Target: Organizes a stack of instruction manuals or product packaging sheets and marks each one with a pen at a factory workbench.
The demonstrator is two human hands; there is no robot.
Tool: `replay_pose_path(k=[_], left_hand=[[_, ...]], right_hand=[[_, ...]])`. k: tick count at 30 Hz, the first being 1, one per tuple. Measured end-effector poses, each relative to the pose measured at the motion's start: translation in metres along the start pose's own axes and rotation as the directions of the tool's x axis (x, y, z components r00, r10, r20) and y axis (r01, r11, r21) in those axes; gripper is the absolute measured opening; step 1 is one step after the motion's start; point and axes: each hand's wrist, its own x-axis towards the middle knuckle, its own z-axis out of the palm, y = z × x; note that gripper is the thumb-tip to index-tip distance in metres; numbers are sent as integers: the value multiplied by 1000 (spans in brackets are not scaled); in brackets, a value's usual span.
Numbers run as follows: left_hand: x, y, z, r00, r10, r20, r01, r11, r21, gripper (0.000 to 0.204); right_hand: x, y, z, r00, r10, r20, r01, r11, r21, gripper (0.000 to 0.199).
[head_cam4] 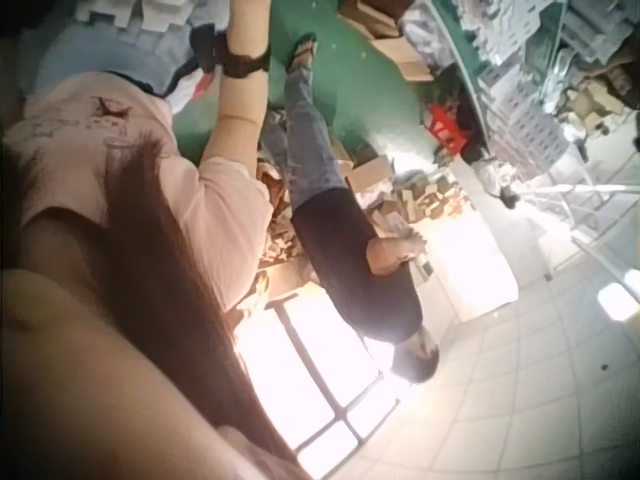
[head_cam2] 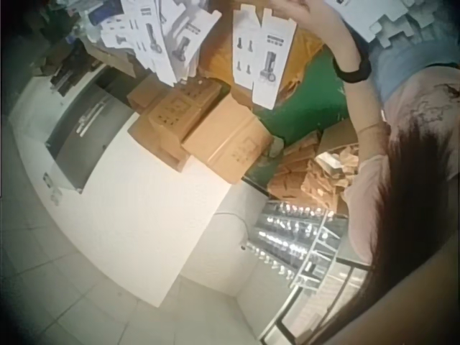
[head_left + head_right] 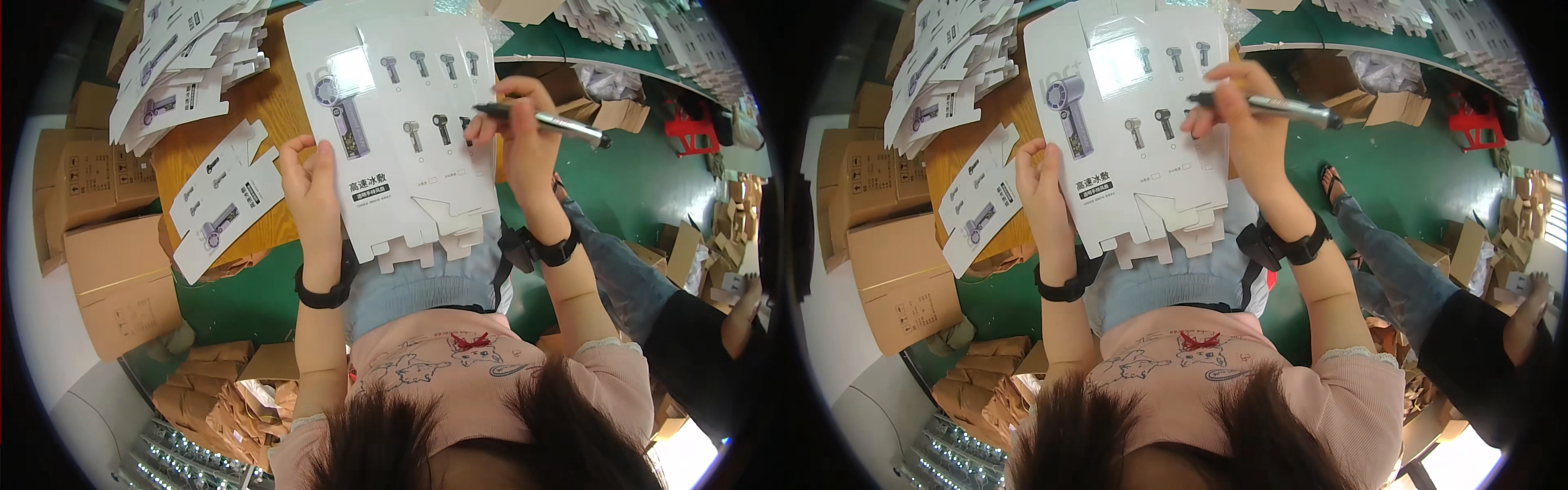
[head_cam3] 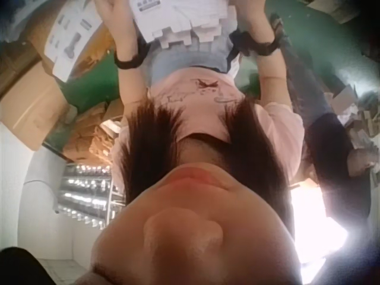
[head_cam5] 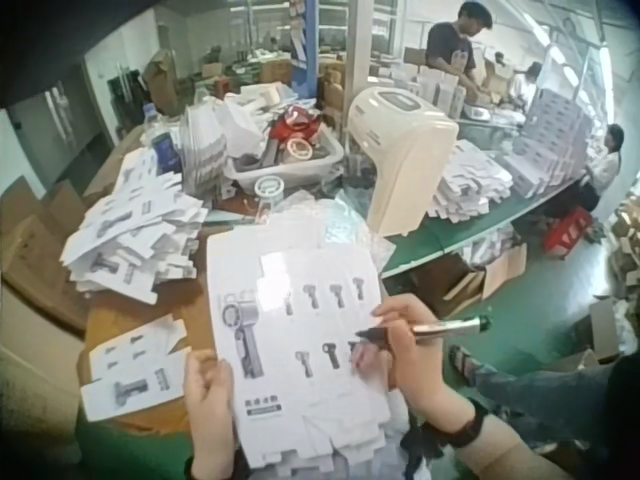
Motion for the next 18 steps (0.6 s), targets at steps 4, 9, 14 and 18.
replay_pose_path(k=[4,9,14,18], left_hand=[[-2,3,-1,992,-64,111,63,998,12,27],[-4,0,-4,984,-105,141,115,991,-67,29],[-6,-4,-3,987,-88,134,100,991,-88,29],[-9,-4,-6,987,-101,127,112,991,-80,29]], right_hand=[[16,7,-11,983,24,183,-35,998,57,43],[31,3,-10,919,47,391,-104,987,125,35],[34,0,10,973,161,165,-163,987,-3,26],[39,-4,15,970,153,188,-173,980,97,21]])
